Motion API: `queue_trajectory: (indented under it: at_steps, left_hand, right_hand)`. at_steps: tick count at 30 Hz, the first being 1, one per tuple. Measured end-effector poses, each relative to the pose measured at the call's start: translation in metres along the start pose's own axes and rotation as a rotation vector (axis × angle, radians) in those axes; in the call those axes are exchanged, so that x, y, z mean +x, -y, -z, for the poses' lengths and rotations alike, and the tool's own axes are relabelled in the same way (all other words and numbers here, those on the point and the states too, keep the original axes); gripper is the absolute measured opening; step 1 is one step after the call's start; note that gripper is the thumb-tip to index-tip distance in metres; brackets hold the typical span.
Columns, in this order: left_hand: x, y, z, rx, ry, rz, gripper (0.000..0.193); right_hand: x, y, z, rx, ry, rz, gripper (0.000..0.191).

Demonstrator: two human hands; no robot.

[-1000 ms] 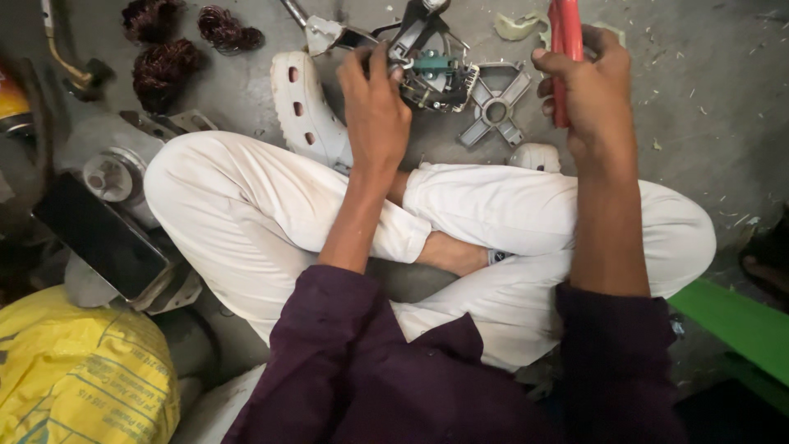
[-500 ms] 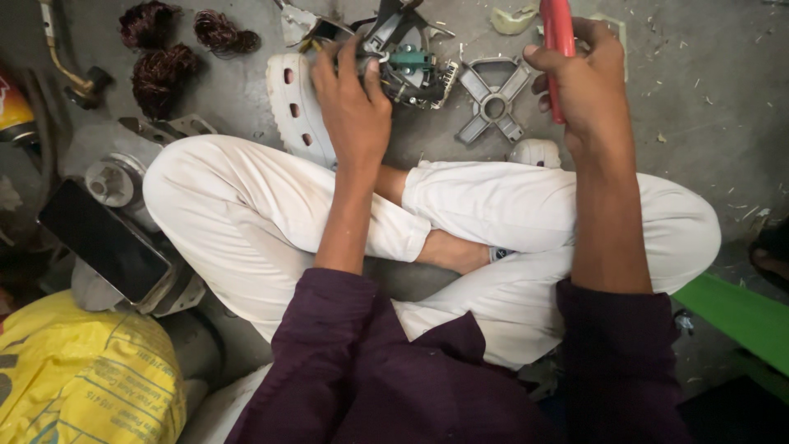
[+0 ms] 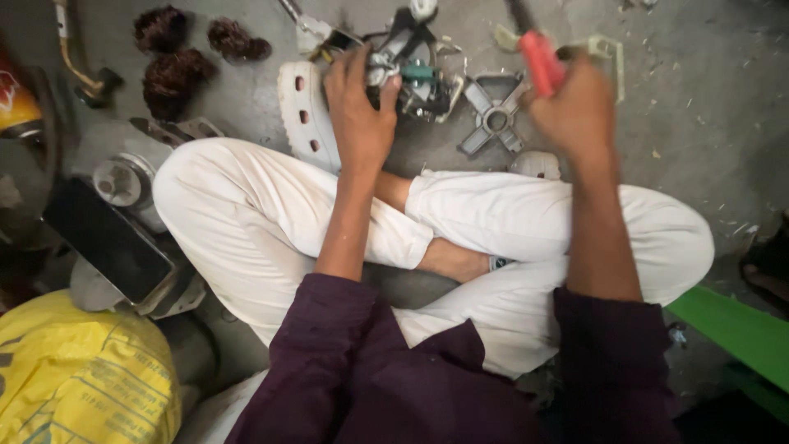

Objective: The person sits on the floor of a workshop and works on small motor assemblies, pulling components apart by hand and using pliers to grip and remove parts. They handle copper wire coils, metal housings, screws and mounting brackets, setting pieces aside on the floor as they work.

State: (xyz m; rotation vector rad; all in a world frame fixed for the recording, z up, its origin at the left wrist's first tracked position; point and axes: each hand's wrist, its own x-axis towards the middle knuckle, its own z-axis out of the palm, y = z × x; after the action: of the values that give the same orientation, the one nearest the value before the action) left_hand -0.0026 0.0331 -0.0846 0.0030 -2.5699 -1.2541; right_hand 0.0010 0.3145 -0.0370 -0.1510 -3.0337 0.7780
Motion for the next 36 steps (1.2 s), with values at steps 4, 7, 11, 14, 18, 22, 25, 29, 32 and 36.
queue_trajectory:
  at_steps: [4,7,11,14,18,22,25,29,32,36]
  left_hand:
    - [0.0,-0.006,0.002,0.009,0.076,0.062,0.053]
    - [-0.003,-0.014,0.01,-0.026,0.091,0.016,0.051]
    - [-0.008,-0.023,0.018,-0.037,0.155,-0.002,0.047]
    - [-0.009,-0.024,0.02,-0.024,0.156,-0.002,0.047]
    - [-0.008,-0.021,0.012,-0.006,0.139,-0.042,0.05]
    - [-0.018,-0.011,0.004,0.035,0.266,-0.066,0.064]
    - [-0.024,0.005,-0.003,0.111,0.295,-0.082,0.071]
    - [-0.024,0.034,-0.007,0.145,0.434,-0.108,0.078]
    - [-0.023,0.048,-0.007,0.128,0.45,-0.169,0.076]
    - [-0.027,0.044,0.0,0.111,0.435,-0.202,0.073]
  right_hand:
    - [0.003,0.012,-0.032,-0.122,0.144,-0.065,0.065]
    - [0.009,0.02,-0.049,-0.189,0.15,0.035,0.072]
    - [0.015,0.012,-0.059,-0.229,0.146,0.15,0.075]
    - [0.021,0.0,-0.068,-0.236,0.139,0.223,0.075]
    - [0.025,-0.011,-0.074,-0.316,0.192,0.162,0.057]
    - [0.011,-0.01,-0.071,-0.374,0.117,0.165,0.041]
    - [0.0,-0.001,-0.059,-0.129,-0.023,0.207,0.051]
    - [-0.02,0.038,-0.041,-0.125,-0.047,0.132,0.023]
    - [-0.079,0.109,-0.048,0.386,-0.573,0.075,0.049]
    - [-0.185,0.206,-0.077,0.776,-0.56,0.166,0.027]
